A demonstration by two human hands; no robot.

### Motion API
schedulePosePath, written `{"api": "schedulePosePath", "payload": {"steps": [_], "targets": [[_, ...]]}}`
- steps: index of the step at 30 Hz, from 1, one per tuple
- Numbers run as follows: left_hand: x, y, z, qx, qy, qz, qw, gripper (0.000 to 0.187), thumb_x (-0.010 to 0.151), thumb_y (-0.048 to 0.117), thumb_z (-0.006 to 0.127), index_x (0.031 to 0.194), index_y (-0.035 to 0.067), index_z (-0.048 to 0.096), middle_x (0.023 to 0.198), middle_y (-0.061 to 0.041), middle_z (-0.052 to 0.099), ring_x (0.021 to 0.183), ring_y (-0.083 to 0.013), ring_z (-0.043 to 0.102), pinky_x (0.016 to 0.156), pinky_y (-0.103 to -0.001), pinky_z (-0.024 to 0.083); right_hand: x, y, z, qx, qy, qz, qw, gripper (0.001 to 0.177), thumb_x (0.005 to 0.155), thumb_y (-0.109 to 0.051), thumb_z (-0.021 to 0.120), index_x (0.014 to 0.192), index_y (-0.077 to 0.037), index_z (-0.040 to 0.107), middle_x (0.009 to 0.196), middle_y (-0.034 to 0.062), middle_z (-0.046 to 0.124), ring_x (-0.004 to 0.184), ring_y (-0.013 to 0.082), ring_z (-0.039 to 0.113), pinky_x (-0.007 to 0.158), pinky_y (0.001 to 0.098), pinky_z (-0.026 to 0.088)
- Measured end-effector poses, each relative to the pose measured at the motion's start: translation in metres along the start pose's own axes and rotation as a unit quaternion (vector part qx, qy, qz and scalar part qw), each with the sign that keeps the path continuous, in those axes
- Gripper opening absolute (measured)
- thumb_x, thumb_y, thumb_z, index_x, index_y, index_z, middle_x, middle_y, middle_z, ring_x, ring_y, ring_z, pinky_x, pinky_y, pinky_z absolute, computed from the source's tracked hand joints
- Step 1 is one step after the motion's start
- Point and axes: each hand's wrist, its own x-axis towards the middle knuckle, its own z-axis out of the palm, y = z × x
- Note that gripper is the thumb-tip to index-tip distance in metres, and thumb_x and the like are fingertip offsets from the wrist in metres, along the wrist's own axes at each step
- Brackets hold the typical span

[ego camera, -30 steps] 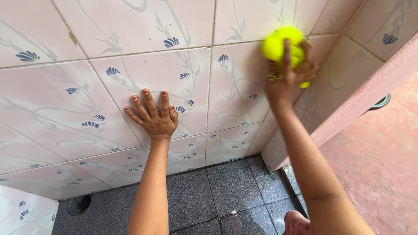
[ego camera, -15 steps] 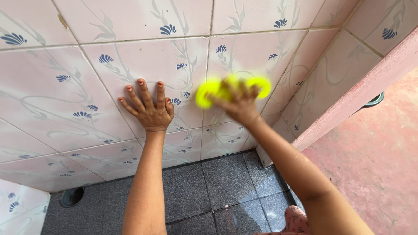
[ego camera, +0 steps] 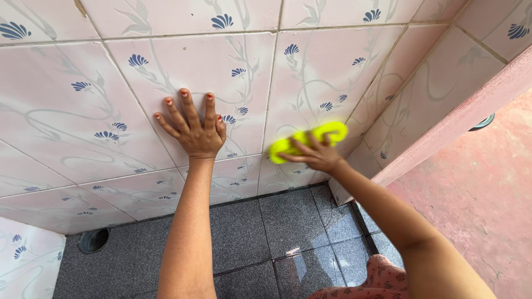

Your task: The person scrubs the floor and wall tiles with a sponge and water, periodically dipping a small bucket into a larger bucket of water.

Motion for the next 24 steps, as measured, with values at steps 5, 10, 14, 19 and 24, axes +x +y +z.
{"api": "schedulePosePath", "payload": {"steps": [5,10,14,19,24], "targets": [[-0.001,-0.001,0.000,-0.007,0.006,0.002,1.000,0.055,0.116,0.044,0.022,0.169,0.035,0.017,0.175,-0.009,0.014,0.161,-0.0378,0.010,0.127,-0.069,0.004,0.097,0.033,-0.041,-0.039,0.119,0.130,0.983,0.077,0.099,-0.024,0.066,0.159,-0.058,0.031,0.164,0.0015,0.033,0.147,0.0374,0.026,0.115,0.0630,0.006],[-0.001,-0.001,0.001,0.006,-0.004,0.001,1.000,0.054,0.116,0.044,0.022,0.169,0.036,0.016,0.175,-0.010,0.013,0.161,-0.0381,0.010,0.127,-0.070,0.004,0.097,0.122,-0.053,0.137,0.203,0.407,0.880,0.064,0.106,-0.023,0.064,0.162,-0.034,0.034,0.161,0.0157,0.031,0.149,0.0392,0.029,0.117,0.0589,0.021],[-0.003,-0.002,0.002,0.006,-0.001,0.004,1.000,0.054,0.116,0.043,0.022,0.169,0.035,0.017,0.175,-0.011,0.014,0.160,-0.0400,0.011,0.127,-0.069,0.005,0.043,0.141,-0.029,0.300,0.371,0.547,0.688,0.061,0.106,-0.016,0.053,0.163,-0.025,0.034,0.162,0.0179,0.024,0.147,0.0386,0.038,0.113,0.0575,0.049],[-0.003,-0.003,0.005,0.013,-0.001,0.007,1.000,0.054,0.116,0.044,0.021,0.170,0.035,0.017,0.175,-0.011,0.013,0.161,-0.0399,0.009,0.127,-0.070,0.004,-0.023,0.032,0.020,0.077,0.121,0.423,0.895,0.082,0.097,-0.017,0.068,0.166,-0.021,0.024,0.158,0.0278,0.025,0.147,0.0480,0.024,0.118,0.0670,0.015],[-0.005,-0.001,0.004,0.009,-0.009,-0.001,1.000,0.054,0.116,0.045,0.020,0.169,0.036,0.016,0.175,-0.011,0.012,0.161,-0.0402,0.009,0.127,-0.070,0.004,0.016,0.008,-0.004,0.002,0.074,0.131,0.989,0.067,0.090,-0.023,0.065,0.146,-0.054,0.045,0.159,0.0039,0.032,0.146,0.0356,0.024,0.120,0.0577,-0.002]]}}
